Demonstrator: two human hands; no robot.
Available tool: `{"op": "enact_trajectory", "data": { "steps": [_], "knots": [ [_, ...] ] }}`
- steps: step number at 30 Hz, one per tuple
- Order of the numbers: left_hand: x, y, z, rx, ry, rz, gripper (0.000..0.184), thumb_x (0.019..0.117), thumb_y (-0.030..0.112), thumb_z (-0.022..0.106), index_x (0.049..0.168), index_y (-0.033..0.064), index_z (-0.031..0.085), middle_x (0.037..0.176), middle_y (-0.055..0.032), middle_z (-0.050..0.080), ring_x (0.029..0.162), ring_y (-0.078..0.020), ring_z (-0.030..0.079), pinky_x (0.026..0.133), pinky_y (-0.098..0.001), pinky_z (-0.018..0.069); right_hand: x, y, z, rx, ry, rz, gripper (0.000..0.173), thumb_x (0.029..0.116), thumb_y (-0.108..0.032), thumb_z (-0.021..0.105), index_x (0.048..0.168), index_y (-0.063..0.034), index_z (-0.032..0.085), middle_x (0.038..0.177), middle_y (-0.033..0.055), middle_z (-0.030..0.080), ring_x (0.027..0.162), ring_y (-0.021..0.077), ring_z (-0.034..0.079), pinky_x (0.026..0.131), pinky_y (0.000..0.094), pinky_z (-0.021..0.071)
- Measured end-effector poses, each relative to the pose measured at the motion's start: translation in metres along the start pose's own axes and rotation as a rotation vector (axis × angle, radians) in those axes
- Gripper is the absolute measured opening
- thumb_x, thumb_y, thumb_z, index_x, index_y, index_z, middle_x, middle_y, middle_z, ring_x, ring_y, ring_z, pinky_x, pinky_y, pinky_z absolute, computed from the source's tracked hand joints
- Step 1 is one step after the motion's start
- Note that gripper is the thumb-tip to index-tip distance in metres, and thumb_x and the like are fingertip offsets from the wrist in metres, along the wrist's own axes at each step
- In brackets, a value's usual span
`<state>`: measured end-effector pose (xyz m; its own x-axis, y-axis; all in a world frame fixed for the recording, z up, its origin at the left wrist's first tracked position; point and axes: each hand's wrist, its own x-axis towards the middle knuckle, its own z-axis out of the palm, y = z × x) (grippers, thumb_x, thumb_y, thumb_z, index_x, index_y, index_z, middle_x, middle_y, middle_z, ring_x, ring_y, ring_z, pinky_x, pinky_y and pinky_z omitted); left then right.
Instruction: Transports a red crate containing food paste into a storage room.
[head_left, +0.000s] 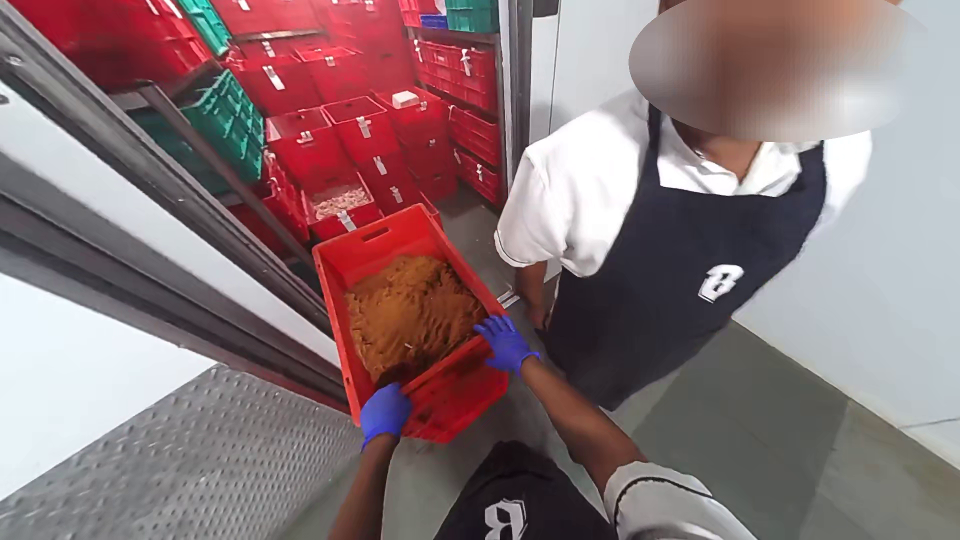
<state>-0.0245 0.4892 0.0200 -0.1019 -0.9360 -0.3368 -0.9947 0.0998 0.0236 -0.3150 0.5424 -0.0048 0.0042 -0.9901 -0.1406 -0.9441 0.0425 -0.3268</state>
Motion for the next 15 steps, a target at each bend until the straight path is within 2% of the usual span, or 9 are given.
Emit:
{"op": "enact_trajectory", "data": {
  "steps": [5, 12, 15],
  "knots": [
    [-0.001, 0.001, 0.001, -0.017, 0.008, 0.017, 0.032, 0.0899, 0.029, 0.066, 0.119, 0.0184, 0.074, 0.115, -0.0134, 0.075, 0.110, -0.0363, 0.071, 0.089, -0.0625, 0.0562, 0.000, 0.000, 0.002, -0.010, 0.003, 0.023, 0.093, 0.0811, -0.038, 0.081, 0.161, -0.0258, 0.034, 0.164, 0.0113, 0.035, 0.155, 0.0319, 0.022, 0.126, 0.0571, 0.0085],
    [-0.006, -0.001, -0.008, -0.085, -0.036, 0.032, 0.032, 0.0908, 0.027, 0.064, 0.119, 0.0144, 0.073, 0.117, -0.0151, 0.073, 0.113, -0.0379, 0.069, 0.090, -0.0645, 0.0545, 0.002, 0.001, 0.006, -0.029, 0.005, 0.042, 0.095, 0.0805, -0.045, 0.079, 0.161, -0.0256, 0.033, 0.164, 0.0128, 0.034, 0.156, 0.0335, 0.020, 0.126, 0.0582, 0.0065],
    [-0.006, 0.001, -0.011, -0.091, -0.075, 0.027, 0.034, 0.0912, 0.028, 0.064, 0.120, 0.0116, 0.072, 0.119, -0.0169, 0.072, 0.114, -0.0395, 0.068, 0.091, -0.0646, 0.0541, 0.001, -0.008, -0.008, 0.028, -0.053, 0.090, 0.101, 0.0793, -0.052, 0.079, 0.162, -0.0191, 0.031, 0.163, 0.0157, 0.035, 0.155, 0.0357, 0.020, 0.125, 0.0623, 0.0052]
  ]
}}
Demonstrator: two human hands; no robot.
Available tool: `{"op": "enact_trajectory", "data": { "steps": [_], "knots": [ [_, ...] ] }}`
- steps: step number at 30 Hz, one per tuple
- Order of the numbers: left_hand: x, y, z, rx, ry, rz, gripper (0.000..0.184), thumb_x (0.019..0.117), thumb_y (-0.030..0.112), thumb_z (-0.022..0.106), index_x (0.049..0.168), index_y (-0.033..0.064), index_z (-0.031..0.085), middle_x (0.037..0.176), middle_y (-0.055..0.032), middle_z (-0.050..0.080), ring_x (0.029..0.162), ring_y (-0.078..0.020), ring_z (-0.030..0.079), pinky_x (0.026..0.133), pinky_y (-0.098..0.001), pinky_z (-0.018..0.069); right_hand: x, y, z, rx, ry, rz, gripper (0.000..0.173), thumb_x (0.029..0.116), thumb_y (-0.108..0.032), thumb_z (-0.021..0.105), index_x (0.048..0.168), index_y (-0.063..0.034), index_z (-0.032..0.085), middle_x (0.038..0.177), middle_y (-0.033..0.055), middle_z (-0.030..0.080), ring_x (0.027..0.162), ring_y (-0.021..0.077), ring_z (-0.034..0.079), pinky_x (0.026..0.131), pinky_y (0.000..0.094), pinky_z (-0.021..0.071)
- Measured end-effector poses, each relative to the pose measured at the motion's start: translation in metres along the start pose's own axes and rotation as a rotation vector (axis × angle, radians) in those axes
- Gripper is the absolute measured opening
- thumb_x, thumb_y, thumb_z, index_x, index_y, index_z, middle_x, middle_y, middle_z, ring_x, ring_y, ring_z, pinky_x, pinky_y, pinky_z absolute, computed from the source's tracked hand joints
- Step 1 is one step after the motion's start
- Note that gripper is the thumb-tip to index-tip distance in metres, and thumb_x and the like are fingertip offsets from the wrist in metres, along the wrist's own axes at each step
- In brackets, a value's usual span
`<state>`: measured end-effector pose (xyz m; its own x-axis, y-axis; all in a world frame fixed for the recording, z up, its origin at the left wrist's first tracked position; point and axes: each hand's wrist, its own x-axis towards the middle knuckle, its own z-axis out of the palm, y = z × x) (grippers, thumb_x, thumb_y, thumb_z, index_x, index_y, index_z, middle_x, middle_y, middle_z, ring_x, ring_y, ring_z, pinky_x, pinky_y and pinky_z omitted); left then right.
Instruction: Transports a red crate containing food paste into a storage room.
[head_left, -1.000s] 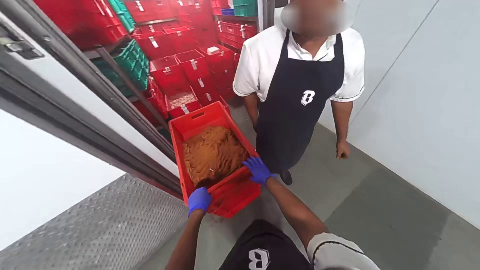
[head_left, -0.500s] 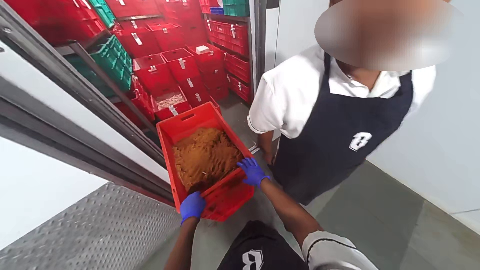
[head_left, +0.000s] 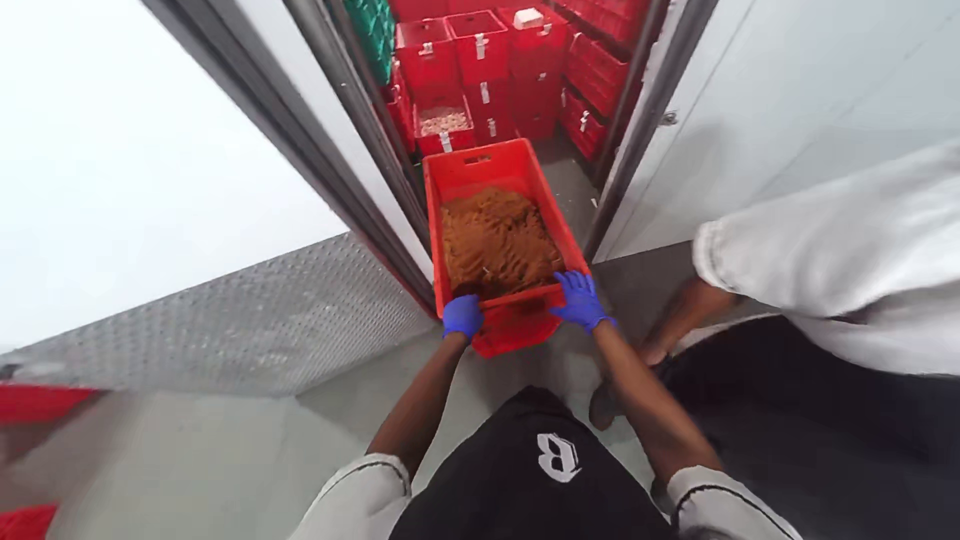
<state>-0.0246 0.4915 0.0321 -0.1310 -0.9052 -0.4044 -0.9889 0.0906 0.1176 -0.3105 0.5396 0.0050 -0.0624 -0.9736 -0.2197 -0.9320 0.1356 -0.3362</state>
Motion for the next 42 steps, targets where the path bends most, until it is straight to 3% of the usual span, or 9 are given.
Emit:
{"op": "enact_trajectory", "data": {
  "steps": [2, 3, 5, 7, 11, 15, 22, 31, 42],
  "knots": [
    [0.001, 0.002, -0.004, -0.008, -0.020, -0.003, 0.034, 0.0913, 0.028, 0.063, 0.119, 0.0106, 0.072, 0.121, -0.0175, 0.072, 0.115, -0.0396, 0.067, 0.091, -0.0650, 0.0540, 0.000, -0.026, -0.035, 0.109, -0.059, 0.014, 0.106, 0.0849, -0.052, 0.077, 0.165, -0.0133, 0.020, 0.163, 0.0179, 0.035, 0.154, 0.0353, 0.026, 0.123, 0.0661, 0.0105],
    [0.001, 0.000, -0.004, -0.005, -0.030, -0.008, 0.034, 0.0915, 0.029, 0.063, 0.119, 0.0104, 0.072, 0.121, -0.0172, 0.071, 0.115, -0.0392, 0.067, 0.091, -0.0647, 0.0541, -0.001, -0.044, -0.052, 0.202, -0.023, -0.045, 0.100, 0.0888, -0.049, 0.074, 0.164, -0.0114, 0.021, 0.159, 0.0175, 0.042, 0.150, 0.0333, 0.036, 0.123, 0.0638, 0.0193],
    [0.002, -0.004, -0.001, -0.006, -0.029, -0.015, 0.035, 0.0910, 0.029, 0.063, 0.119, 0.0099, 0.072, 0.121, -0.0169, 0.071, 0.116, -0.0391, 0.067, 0.091, -0.0648, 0.0541, -0.009, -0.083, -0.083, 0.473, 0.156, -0.275, 0.064, 0.0978, -0.035, 0.064, 0.152, -0.0072, 0.046, 0.135, 0.0133, 0.065, 0.125, 0.0234, 0.062, 0.111, 0.0453, 0.0462],
    [0.004, -0.003, -0.001, -0.016, -0.019, -0.006, 0.035, 0.0906, 0.029, 0.064, 0.120, 0.0097, 0.071, 0.120, -0.0174, 0.071, 0.115, -0.0392, 0.067, 0.090, -0.0647, 0.0544, -0.028, -0.114, -0.106, 0.714, 0.331, -0.558, 0.028, 0.1019, -0.017, 0.058, 0.120, 0.0007, 0.068, 0.108, 0.0106, 0.073, 0.101, 0.0139, 0.070, 0.094, 0.0318, 0.0563],
    [0.003, -0.003, -0.004, -0.030, -0.031, 0.003, 0.036, 0.0907, 0.028, 0.064, 0.120, 0.0078, 0.070, 0.121, -0.0183, 0.071, 0.115, -0.0393, 0.067, 0.090, -0.0643, 0.0547, -0.089, -0.122, -0.089, 0.791, 0.328, -0.710, 0.018, 0.0989, -0.011, 0.059, 0.105, 0.0020, 0.071, 0.101, 0.0092, 0.074, 0.097, 0.0113, 0.070, 0.092, 0.0301, 0.0569],
    [0.002, -0.007, -0.002, -0.022, -0.007, -0.001, 0.037, 0.0910, 0.027, 0.065, 0.122, 0.0087, 0.071, 0.122, -0.0176, 0.071, 0.117, -0.0390, 0.067, 0.092, -0.0645, 0.0543, -0.143, -0.078, -0.027, 0.859, 0.183, -0.521, 0.018, 0.0998, -0.015, 0.061, 0.107, -0.0026, 0.072, 0.101, 0.0050, 0.074, 0.096, 0.0090, 0.070, 0.091, 0.0300, 0.0570],
    [0.006, -0.007, 0.009, 0.053, 0.086, 0.110, 0.039, 0.0898, 0.031, 0.069, 0.120, 0.0076, 0.072, 0.117, -0.0220, 0.072, 0.111, -0.0436, 0.069, 0.088, -0.0671, 0.0549, -0.225, -0.034, 0.024, 1.017, 0.425, -0.276, 0.020, 0.0993, -0.007, 0.059, 0.104, 0.0075, 0.071, 0.100, 0.0139, 0.074, 0.095, 0.0130, 0.070, 0.092, 0.0308, 0.0558],
    [0.013, -0.014, 0.009, 0.095, 0.029, 0.117, 0.041, 0.0863, 0.029, 0.071, 0.120, 0.0060, 0.072, 0.116, -0.0241, 0.072, 0.111, -0.0452, 0.069, 0.088, -0.0680, 0.0542, -0.262, -0.030, 0.028, 0.966, 0.627, -0.201, 0.019, 0.0983, -0.005, 0.057, 0.103, 0.0082, 0.070, 0.097, 0.0153, 0.073, 0.092, 0.0148, 0.071, 0.090, 0.0315, 0.0562],
    [0.017, -0.015, 0.015, 0.119, 0.072, 0.084, 0.032, 0.0887, 0.031, 0.068, 0.115, 0.0132, 0.075, 0.112, -0.0175, 0.075, 0.106, -0.0392, 0.072, 0.083, -0.0639, 0.0569, -0.261, -0.025, 0.024, 0.926, 0.611, -0.163, 0.019, 0.0990, -0.008, 0.058, 0.103, 0.0053, 0.071, 0.098, 0.0123, 0.074, 0.094, 0.0113, 0.070, 0.091, 0.0291, 0.0559]
  ]
}}
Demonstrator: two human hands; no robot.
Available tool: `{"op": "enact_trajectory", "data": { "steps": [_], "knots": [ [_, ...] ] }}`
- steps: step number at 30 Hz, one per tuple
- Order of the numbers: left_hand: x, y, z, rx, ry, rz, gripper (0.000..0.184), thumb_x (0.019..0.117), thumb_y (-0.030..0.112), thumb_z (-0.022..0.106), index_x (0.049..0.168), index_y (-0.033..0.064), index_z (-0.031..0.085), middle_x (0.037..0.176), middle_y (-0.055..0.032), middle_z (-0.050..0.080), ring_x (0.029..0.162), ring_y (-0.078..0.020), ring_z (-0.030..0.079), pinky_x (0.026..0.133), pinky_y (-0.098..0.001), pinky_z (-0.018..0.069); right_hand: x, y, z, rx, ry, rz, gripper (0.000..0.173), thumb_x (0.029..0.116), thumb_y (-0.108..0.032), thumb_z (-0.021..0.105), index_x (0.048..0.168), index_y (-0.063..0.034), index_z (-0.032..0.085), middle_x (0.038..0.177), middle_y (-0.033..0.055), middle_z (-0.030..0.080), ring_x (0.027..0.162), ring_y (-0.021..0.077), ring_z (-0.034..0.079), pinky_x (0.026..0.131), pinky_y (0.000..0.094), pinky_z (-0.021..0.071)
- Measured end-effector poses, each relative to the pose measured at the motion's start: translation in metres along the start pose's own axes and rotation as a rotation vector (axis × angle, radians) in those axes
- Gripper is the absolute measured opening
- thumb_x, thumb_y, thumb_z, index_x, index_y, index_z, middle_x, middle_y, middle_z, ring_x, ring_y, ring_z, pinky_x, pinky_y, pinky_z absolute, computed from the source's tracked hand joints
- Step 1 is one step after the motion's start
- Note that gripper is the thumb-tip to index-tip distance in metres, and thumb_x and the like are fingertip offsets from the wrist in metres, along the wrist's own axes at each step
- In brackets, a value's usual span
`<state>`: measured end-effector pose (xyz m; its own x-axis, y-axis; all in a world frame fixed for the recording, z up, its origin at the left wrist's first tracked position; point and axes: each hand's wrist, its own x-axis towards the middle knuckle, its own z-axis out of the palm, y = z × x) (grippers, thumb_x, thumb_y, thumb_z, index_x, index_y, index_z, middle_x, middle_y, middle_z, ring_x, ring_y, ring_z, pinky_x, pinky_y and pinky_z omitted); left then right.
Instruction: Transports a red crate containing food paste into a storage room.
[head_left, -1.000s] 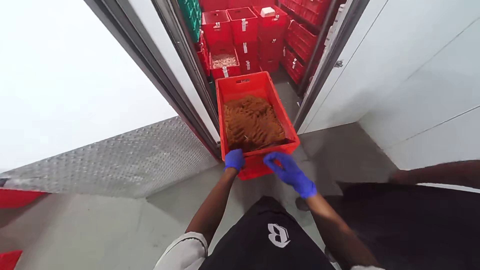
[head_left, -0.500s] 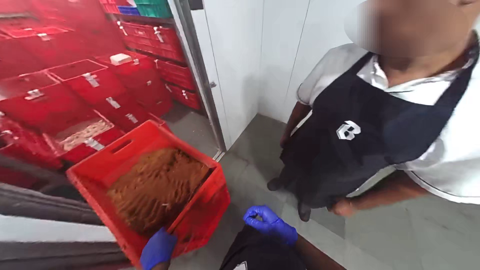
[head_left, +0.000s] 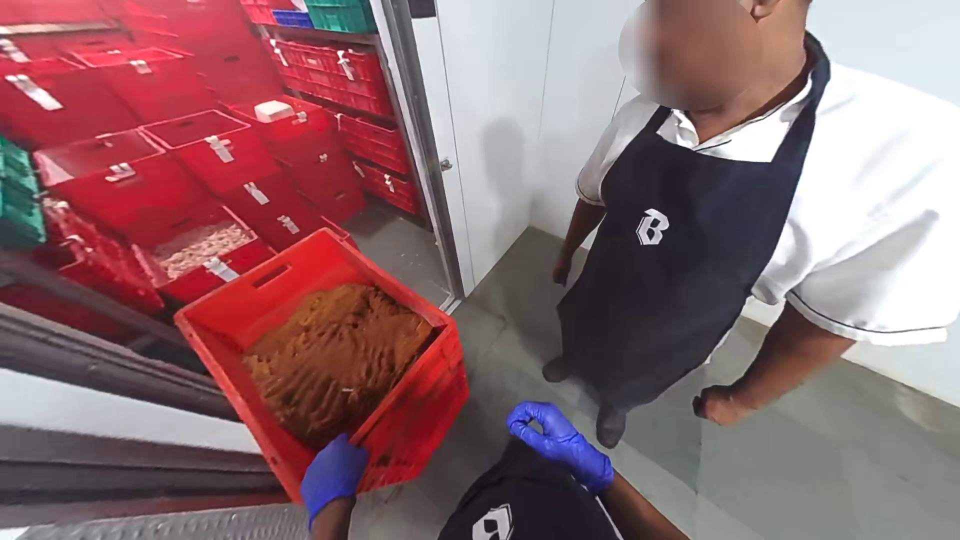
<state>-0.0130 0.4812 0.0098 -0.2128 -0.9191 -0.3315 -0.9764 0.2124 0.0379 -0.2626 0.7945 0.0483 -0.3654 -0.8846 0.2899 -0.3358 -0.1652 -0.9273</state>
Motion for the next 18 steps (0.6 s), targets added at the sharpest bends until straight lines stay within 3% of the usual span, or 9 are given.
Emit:
{"op": "enact_trajectory", "data": {
  "steps": [18],
  "knots": [
    [-0.0003, 0.0012, -0.0015, 0.011, -0.004, -0.010, 0.028, 0.0886, 0.031, 0.069, 0.109, 0.0126, 0.075, 0.110, -0.0161, 0.076, 0.106, -0.0377, 0.072, 0.084, -0.0630, 0.0570, 0.0017, -0.0011, -0.0021, -0.026, -0.038, 0.000, 0.019, 0.0980, -0.007, 0.058, 0.102, 0.0050, 0.072, 0.098, 0.0132, 0.074, 0.094, 0.0133, 0.071, 0.091, 0.0307, 0.0563]
  ]
}}
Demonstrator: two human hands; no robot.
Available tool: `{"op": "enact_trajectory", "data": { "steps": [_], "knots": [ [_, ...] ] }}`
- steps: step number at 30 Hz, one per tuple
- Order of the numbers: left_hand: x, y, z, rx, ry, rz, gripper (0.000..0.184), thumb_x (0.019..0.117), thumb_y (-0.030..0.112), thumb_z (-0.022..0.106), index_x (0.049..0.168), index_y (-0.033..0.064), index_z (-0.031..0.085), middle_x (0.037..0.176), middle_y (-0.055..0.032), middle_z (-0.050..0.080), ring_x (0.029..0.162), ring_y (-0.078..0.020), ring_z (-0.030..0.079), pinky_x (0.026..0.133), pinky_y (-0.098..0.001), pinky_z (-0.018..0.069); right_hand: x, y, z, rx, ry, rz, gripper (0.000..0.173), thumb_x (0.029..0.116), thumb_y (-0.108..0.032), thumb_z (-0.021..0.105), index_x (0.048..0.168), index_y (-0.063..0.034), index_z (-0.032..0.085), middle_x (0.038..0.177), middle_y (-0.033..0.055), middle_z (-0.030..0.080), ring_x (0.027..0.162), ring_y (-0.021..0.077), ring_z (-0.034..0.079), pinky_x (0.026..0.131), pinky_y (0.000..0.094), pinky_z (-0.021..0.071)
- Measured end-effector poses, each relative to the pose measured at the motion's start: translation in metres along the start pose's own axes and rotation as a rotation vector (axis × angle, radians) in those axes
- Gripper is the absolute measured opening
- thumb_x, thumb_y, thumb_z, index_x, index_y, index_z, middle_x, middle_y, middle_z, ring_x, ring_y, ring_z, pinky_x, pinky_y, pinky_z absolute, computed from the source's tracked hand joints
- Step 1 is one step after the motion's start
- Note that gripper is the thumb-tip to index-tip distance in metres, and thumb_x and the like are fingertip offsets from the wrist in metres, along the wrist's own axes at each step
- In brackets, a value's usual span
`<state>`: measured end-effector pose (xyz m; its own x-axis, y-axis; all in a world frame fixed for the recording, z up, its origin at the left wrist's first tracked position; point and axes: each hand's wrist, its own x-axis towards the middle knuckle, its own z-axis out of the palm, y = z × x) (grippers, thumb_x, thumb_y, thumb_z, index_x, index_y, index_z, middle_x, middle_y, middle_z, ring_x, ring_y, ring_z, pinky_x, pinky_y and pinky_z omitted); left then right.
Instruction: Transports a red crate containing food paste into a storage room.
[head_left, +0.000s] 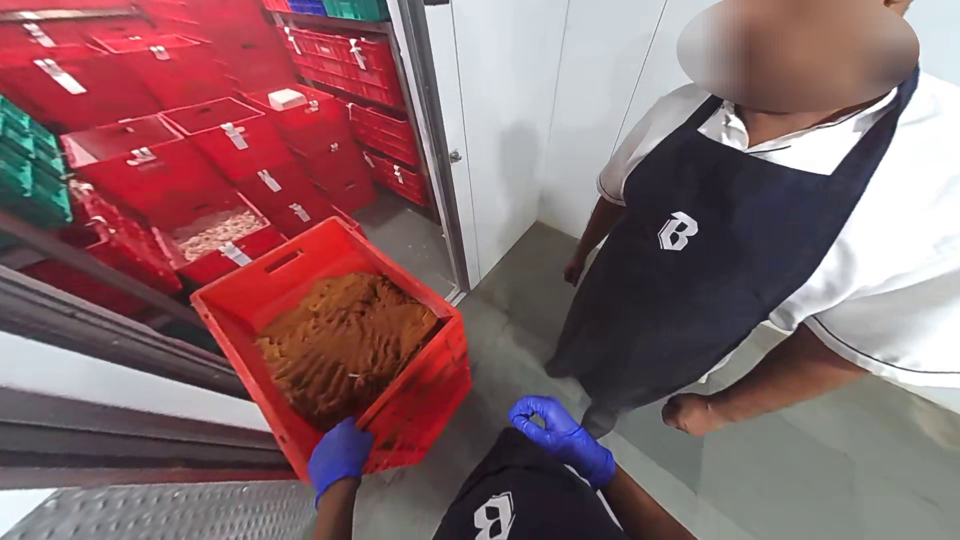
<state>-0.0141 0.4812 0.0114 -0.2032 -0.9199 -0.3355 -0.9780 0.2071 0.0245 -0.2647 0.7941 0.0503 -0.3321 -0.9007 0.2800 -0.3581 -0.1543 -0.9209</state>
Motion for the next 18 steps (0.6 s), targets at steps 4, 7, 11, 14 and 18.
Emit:
{"op": "enact_trajectory", "data": {
  "steps": [4, 7, 11, 14, 18],
  "knots": [
    [-0.002, 0.004, 0.001, -0.004, 0.000, -0.002, 0.028, 0.0892, 0.031, 0.068, 0.110, 0.0125, 0.075, 0.111, -0.0164, 0.075, 0.106, -0.0377, 0.072, 0.085, -0.0631, 0.0568, 0.001, -0.005, -0.001, 0.063, 0.022, 0.086, 0.023, 0.0977, -0.008, 0.059, 0.112, 0.0071, 0.069, 0.103, 0.0146, 0.074, 0.096, 0.0149, 0.071, 0.092, 0.0324, 0.0567],
    [-0.002, -0.001, -0.004, 0.001, -0.007, -0.029, 0.030, 0.0894, 0.031, 0.068, 0.112, 0.0140, 0.076, 0.113, -0.0153, 0.075, 0.110, -0.0363, 0.071, 0.088, -0.0620, 0.0567, 0.016, -0.022, 0.000, 0.383, -0.163, 0.395, 0.065, 0.1062, -0.036, 0.047, 0.159, -0.0027, 0.027, 0.133, 0.0143, 0.066, 0.113, 0.0217, 0.068, 0.100, 0.0411, 0.0546],
    [-0.001, 0.003, 0.000, 0.016, 0.003, -0.006, 0.030, 0.0885, 0.033, 0.068, 0.112, 0.0153, 0.076, 0.112, -0.0144, 0.076, 0.108, -0.0359, 0.072, 0.087, -0.0624, 0.0569, 0.030, -0.032, 0.000, 0.579, -0.294, 0.369, 0.061, 0.1088, -0.043, 0.032, 0.157, -0.0051, 0.034, 0.137, 0.0145, 0.064, 0.114, 0.0254, 0.068, 0.101, 0.0436, 0.0542],
    [-0.004, 0.001, -0.001, -0.020, 0.006, 0.006, 0.030, 0.0884, 0.031, 0.069, 0.111, 0.0125, 0.076, 0.110, -0.0185, 0.075, 0.107, -0.0401, 0.071, 0.086, -0.0661, 0.0554, 0.039, -0.038, 0.003, 0.493, -0.301, 0.389, 0.053, 0.1057, -0.031, 0.051, 0.151, -0.0043, 0.045, 0.132, 0.0134, 0.065, 0.112, 0.0207, 0.067, 0.102, 0.0393, 0.0529],
    [-0.003, 0.002, -0.002, -0.015, 0.003, 0.000, 0.029, 0.0878, 0.031, 0.070, 0.110, 0.0131, 0.076, 0.110, -0.0176, 0.075, 0.107, -0.0394, 0.071, 0.085, -0.0650, 0.0561, 0.035, -0.028, 0.007, 0.445, -0.288, 0.397, 0.050, 0.1034, -0.024, 0.056, 0.147, -0.0006, 0.048, 0.131, 0.0154, 0.065, 0.113, 0.0199, 0.066, 0.101, 0.0374, 0.0528]
  ]
}}
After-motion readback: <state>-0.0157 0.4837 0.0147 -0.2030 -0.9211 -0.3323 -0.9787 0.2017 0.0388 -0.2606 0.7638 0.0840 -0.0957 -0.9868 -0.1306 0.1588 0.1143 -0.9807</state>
